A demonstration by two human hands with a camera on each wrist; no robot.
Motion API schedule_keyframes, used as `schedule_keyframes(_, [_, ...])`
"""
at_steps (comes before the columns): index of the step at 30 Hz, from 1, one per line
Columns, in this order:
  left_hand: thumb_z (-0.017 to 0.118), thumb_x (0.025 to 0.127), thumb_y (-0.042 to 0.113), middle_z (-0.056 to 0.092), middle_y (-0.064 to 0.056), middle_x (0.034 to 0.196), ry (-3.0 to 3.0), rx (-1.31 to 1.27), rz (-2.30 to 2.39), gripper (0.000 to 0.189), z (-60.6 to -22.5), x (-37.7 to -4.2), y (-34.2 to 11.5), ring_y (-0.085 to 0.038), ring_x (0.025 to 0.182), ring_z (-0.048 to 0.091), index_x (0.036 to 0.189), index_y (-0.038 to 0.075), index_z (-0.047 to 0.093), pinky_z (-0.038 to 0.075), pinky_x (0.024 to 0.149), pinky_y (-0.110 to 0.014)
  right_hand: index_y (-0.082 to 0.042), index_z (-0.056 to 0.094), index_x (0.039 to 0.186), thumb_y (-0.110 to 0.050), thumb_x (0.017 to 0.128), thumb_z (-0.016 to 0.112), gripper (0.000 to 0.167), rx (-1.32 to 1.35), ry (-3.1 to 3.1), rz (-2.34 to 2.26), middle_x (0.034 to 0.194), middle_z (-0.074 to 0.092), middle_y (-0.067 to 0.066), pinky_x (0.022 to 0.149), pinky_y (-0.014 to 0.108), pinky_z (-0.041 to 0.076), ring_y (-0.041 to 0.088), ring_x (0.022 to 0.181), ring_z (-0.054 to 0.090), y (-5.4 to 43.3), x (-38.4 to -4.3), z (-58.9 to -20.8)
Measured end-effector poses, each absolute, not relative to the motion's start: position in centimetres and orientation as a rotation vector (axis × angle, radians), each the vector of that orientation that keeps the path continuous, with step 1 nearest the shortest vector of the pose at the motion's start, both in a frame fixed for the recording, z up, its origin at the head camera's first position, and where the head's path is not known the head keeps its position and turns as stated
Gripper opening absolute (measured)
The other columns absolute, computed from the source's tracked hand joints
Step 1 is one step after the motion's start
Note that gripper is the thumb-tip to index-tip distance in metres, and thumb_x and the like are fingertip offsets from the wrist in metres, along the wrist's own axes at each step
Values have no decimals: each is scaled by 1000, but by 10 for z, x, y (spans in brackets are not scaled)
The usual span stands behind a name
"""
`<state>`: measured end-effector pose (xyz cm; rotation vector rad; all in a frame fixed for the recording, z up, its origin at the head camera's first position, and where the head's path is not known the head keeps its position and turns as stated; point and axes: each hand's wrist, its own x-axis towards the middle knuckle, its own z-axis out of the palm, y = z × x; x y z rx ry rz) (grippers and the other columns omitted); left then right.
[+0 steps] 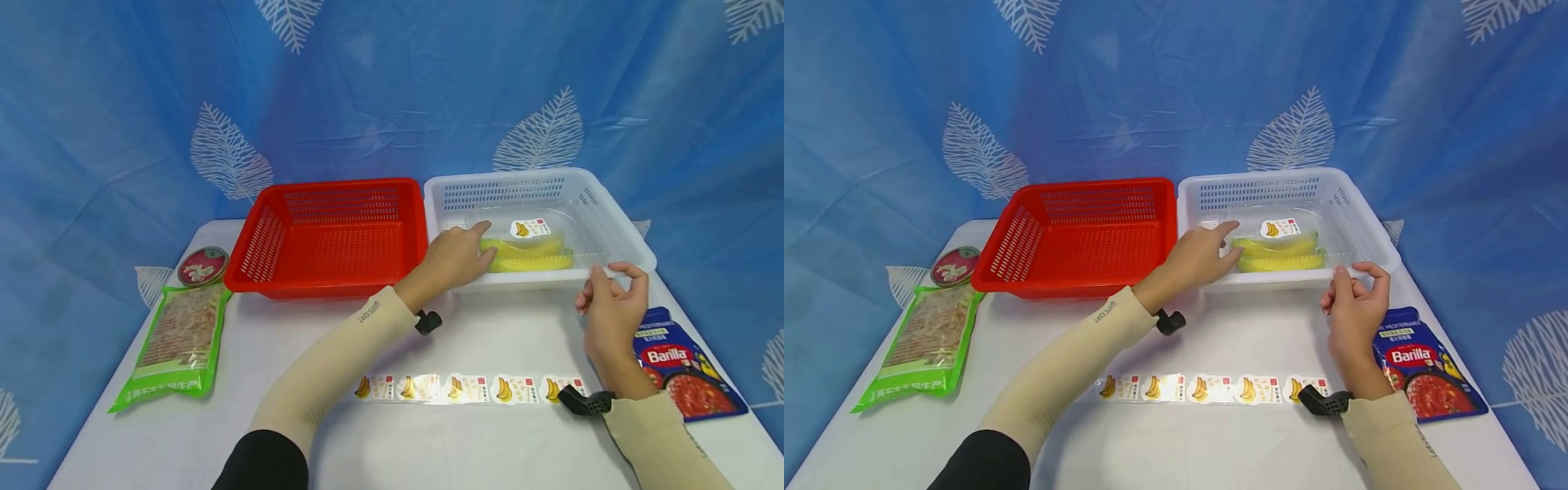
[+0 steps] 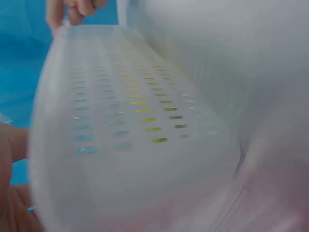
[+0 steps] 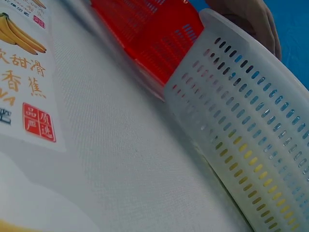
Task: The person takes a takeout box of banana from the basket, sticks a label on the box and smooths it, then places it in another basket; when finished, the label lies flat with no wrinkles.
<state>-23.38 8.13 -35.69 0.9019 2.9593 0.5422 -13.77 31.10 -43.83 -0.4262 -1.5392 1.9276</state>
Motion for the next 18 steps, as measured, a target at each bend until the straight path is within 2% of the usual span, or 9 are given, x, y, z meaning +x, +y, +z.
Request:
schedule_keyframes(3, [56,103,38,73,0,93,2961,984,685,51,-353,-228,70,-15,86,66,149,16,53,53,74,-27,-14,48,128,-23,99,69,37,-426,-1549,1925,72,54,5,46,19,46,13,47,51,311,-138,-438])
schedule_keyframes(6, [60,101,34,74,-1,112,2948,1070,841,44,-349,-218,55,-14,95,68,141,15,60,54,79,-27,-14,48,128,-22,99,68,36,-442,-1553,1919,72,54,6,47,19,46,13,48,51,312,-139,-437])
schedule_keyframes(12, [64,99,29,73,-2,115,2981,1143,1048,37,-349,-187,20,-15,97,68,133,14,66,54,83,-29,-13,54,130,-22,100,67,33,-527,-1656,1679,71,57,4,50,16,45,12,54,52,309,-133,-433])
schedule_keyframes(15, [66,97,28,71,-2,118,3025,1162,1094,37,-353,-172,2,-16,98,65,131,13,68,54,83,-31,-12,58,128,-20,104,60,26,-512,-1720,1476,67,55,0,50,16,41,10,55,50,298,-126,-423])
schedule_keyframes(18, [68,96,29,69,-2,123,3086,1174,1080,39,-358,-161,-16,-16,106,64,131,13,68,54,89,-33,-8,63,126,-15,106,52,23,-423,-1778,1306,64,52,-2,52,14,41,6,54,49,288,-119,-414])
